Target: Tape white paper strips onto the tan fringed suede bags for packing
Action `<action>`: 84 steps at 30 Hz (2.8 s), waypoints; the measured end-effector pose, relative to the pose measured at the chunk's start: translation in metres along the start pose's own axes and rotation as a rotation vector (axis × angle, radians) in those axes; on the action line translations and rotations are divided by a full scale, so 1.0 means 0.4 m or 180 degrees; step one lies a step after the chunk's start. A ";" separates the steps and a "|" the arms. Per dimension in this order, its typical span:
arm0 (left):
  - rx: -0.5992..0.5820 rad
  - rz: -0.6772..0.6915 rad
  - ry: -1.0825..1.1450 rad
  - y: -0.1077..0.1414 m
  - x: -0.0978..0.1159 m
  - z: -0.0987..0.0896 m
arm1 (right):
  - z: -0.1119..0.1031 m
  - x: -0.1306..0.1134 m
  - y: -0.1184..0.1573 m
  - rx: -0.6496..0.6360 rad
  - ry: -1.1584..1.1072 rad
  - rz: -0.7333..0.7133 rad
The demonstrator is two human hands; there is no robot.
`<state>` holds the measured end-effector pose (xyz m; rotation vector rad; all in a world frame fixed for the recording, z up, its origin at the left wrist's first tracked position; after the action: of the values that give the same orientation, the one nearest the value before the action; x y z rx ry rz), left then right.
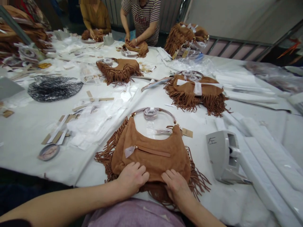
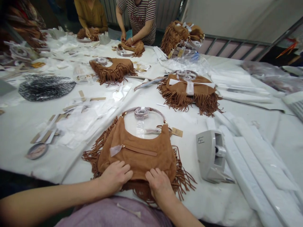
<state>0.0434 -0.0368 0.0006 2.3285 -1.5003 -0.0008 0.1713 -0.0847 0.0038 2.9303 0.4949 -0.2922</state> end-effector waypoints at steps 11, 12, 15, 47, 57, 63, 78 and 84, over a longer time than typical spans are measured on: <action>0.0869 0.0102 0.0574 0.152 -0.144 0.056 | 0.002 0.076 0.090 0.0884 0.0165 -0.0221; 0.0923 0.0073 0.0693 0.156 -0.159 0.061 | 0.003 0.080 0.089 0.0885 0.0184 -0.0230; 0.0919 -0.0074 0.1037 0.149 -0.197 0.067 | -0.002 0.088 0.077 0.0904 0.0230 -0.0275; 0.1675 -0.0587 0.0825 0.257 -0.237 0.108 | 0.064 0.133 0.125 0.1203 0.0128 -0.0579; 0.0761 -0.0172 0.0871 0.242 -0.259 0.073 | -0.008 0.091 0.102 0.1196 0.0036 -0.0891; 0.0764 -0.0216 0.0859 0.260 -0.247 0.094 | -0.010 0.088 0.106 0.1117 -0.0127 -0.0540; 0.1142 -0.0196 0.1060 0.245 -0.164 0.099 | -0.022 0.083 0.173 0.1051 -0.0489 -0.0277; 0.0685 0.0155 0.0893 0.233 -0.159 0.091 | -0.019 0.074 0.147 0.0705 -0.0495 -0.0395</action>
<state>-0.0732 -0.0260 -0.0172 2.3328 -1.4739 0.5021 0.2199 -0.1289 0.0119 3.0583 0.6611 -0.6233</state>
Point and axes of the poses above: each hand's wrist, its own y-axis away from the middle knuckle, its own z-axis out of the palm, x = y × z, the point moved 7 cm from there along -y, towards the middle knuckle, and after that the axes turned 11 degrees about -x, right-handed, at the moved point
